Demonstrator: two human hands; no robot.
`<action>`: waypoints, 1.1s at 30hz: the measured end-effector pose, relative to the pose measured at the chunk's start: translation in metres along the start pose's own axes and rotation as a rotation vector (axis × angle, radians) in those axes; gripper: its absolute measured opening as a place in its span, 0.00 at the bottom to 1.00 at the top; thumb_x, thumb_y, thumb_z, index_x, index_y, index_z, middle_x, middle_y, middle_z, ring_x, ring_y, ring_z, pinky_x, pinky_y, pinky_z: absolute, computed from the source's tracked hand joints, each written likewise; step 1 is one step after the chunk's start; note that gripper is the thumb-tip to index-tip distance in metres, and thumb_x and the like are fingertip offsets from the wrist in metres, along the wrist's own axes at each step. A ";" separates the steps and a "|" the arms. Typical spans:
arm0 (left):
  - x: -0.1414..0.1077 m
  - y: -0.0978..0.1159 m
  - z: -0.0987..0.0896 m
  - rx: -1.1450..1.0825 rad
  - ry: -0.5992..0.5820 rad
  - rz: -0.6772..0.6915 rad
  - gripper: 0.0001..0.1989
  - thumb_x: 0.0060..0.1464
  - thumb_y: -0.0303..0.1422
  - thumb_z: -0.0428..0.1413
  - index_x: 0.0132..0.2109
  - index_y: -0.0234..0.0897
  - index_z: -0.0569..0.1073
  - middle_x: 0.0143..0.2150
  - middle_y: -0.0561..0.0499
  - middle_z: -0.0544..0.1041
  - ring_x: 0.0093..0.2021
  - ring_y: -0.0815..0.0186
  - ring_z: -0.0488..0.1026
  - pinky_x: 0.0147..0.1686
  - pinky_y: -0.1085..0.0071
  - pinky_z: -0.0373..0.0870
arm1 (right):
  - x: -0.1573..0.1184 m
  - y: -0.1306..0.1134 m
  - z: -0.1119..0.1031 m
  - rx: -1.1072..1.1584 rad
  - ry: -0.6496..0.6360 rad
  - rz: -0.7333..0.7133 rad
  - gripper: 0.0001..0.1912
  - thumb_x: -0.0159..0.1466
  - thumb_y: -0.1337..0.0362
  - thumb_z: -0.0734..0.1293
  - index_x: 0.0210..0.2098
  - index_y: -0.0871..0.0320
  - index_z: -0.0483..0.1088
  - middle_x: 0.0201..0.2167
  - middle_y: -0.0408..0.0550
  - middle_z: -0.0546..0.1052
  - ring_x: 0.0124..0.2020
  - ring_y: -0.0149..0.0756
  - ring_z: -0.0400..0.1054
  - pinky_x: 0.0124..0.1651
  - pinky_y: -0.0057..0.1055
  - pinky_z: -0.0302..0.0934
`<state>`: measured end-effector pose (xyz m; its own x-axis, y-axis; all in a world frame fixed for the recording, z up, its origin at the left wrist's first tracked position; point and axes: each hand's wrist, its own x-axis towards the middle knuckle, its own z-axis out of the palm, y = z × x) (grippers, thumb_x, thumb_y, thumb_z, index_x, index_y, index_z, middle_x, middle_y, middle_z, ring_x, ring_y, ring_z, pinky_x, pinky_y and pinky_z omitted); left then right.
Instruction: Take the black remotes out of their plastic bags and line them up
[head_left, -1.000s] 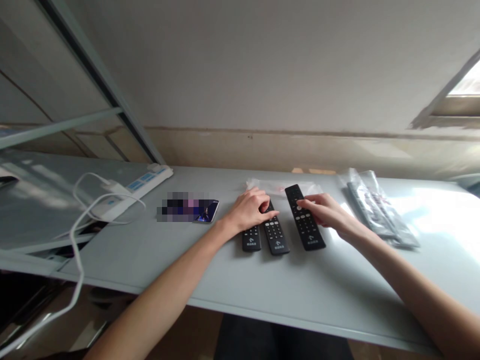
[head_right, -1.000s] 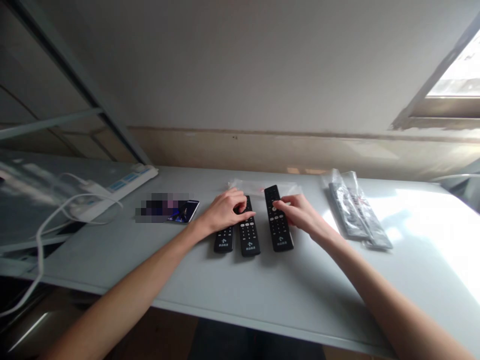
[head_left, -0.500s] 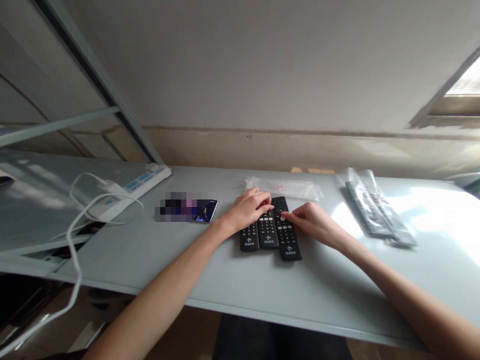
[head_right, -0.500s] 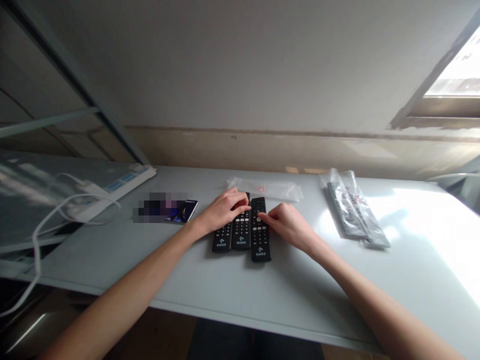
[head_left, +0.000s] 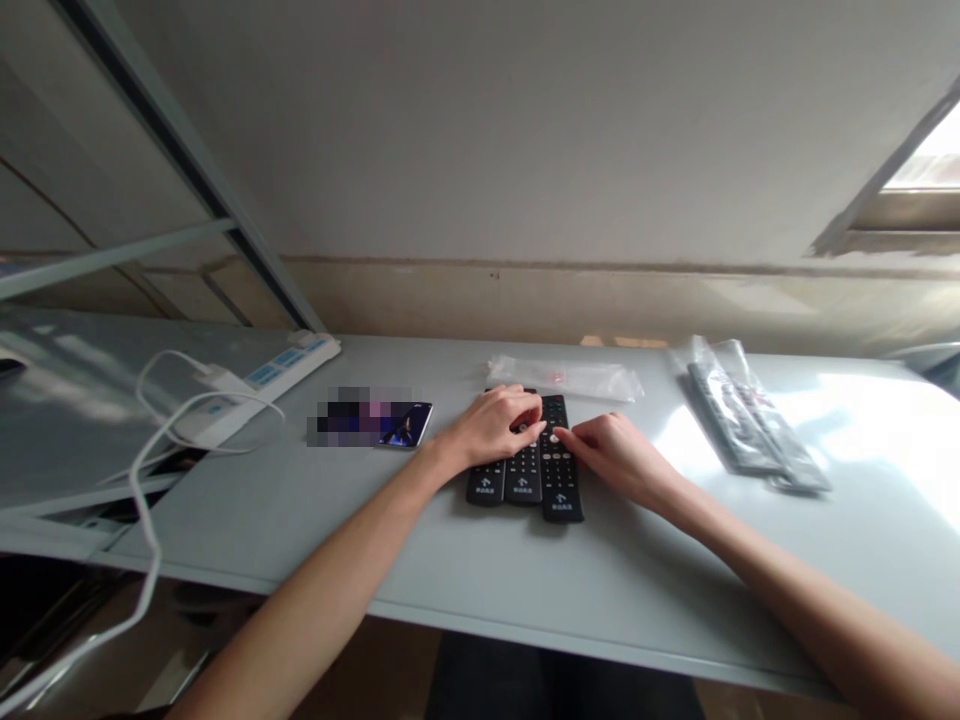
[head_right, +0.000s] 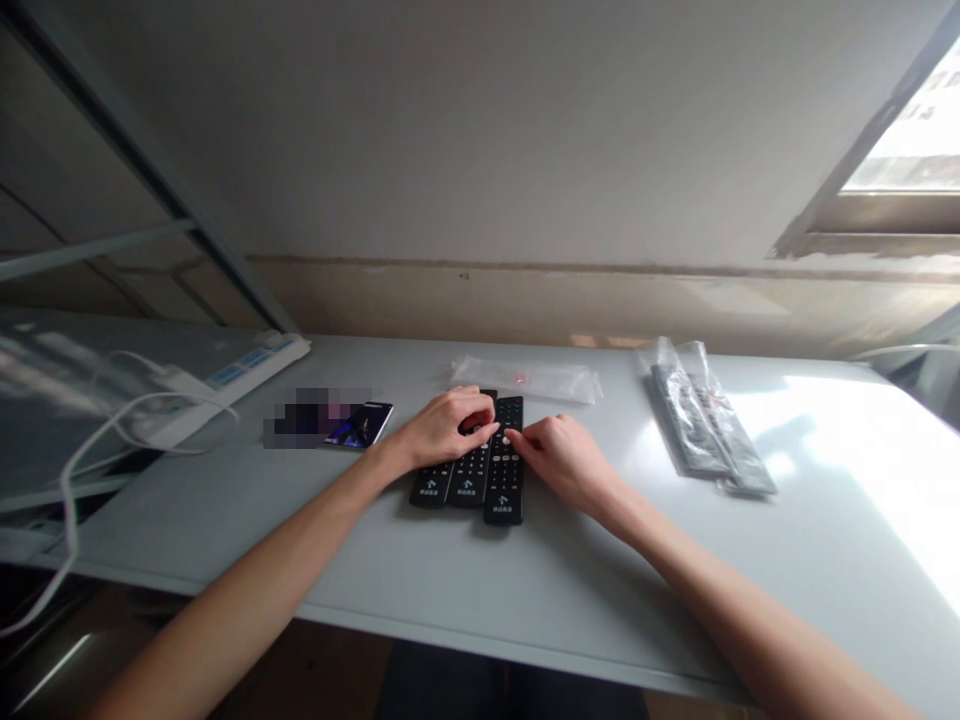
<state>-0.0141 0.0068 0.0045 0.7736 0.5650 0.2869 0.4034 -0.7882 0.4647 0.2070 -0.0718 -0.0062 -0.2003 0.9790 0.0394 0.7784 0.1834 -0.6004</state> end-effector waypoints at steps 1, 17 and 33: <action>0.000 0.000 -0.001 -0.001 -0.002 -0.003 0.10 0.66 0.31 0.57 0.34 0.38 0.72 0.34 0.50 0.75 0.37 0.63 0.71 0.41 0.66 0.66 | -0.001 -0.001 0.000 -0.002 0.001 -0.003 0.35 0.74 0.37 0.54 0.19 0.53 0.53 0.17 0.41 0.58 0.23 0.32 0.44 0.29 0.36 0.43; 0.001 -0.007 -0.004 0.172 0.133 0.068 0.18 0.72 0.33 0.48 0.31 0.38 0.69 0.30 0.50 0.72 0.33 0.63 0.67 0.41 0.65 0.65 | -0.014 0.088 -0.091 -0.594 0.351 0.157 0.18 0.70 0.56 0.65 0.53 0.59 0.77 0.47 0.63 0.80 0.42 0.52 0.73 0.45 0.44 0.64; 0.009 0.002 0.001 0.168 0.231 0.076 0.20 0.74 0.41 0.45 0.50 0.40 0.81 0.56 0.43 0.81 0.65 0.49 0.70 0.68 0.47 0.62 | -0.066 0.118 -0.053 -0.375 0.576 0.016 0.23 0.64 0.73 0.62 0.55 0.55 0.79 0.71 0.58 0.68 0.64 0.51 0.71 0.67 0.57 0.66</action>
<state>-0.0061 0.0096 0.0073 0.6807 0.5282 0.5076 0.4387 -0.8488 0.2950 0.3437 -0.1104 -0.0373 0.0802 0.8542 0.5137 0.9527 0.0859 -0.2916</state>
